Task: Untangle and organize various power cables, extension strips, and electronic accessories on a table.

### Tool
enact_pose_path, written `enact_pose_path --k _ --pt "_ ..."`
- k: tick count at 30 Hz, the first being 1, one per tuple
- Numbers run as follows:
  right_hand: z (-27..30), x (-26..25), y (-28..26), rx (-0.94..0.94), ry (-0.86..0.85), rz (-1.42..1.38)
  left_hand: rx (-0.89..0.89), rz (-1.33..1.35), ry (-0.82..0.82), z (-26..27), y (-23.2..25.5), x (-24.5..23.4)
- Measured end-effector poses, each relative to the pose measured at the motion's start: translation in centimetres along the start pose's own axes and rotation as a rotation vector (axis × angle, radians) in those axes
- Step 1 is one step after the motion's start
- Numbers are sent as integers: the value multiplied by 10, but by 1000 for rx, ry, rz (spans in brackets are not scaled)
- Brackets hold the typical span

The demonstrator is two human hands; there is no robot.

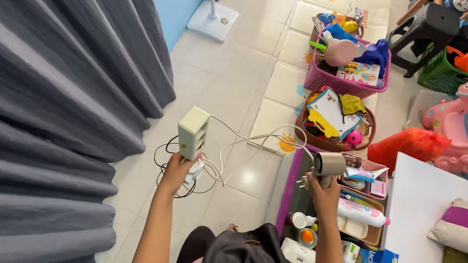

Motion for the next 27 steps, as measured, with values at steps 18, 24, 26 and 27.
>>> enact_pose_path --k 18,24,26,27 --pt "-257 100 -51 -155 146 61 -5 -136 -86 -317 96 36" --pt "-348 129 -76 48 186 67 14 -193 -202 -425 125 63" --pt "-378 139 -83 32 200 48 -9 -219 -203 -453 136 77" --pt "-386 142 -83 25 203 33 -43 -246 -194 -461 136 83"
Point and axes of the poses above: each hand's wrist, its own z-axis away from the middle knuckle, its own x-axis out of the palm, y = z × x, the point moved 9 cm from there along -z, towards the middle knuckle, and after that the axes turned 10 degrees about z, right-handed, at the moved point
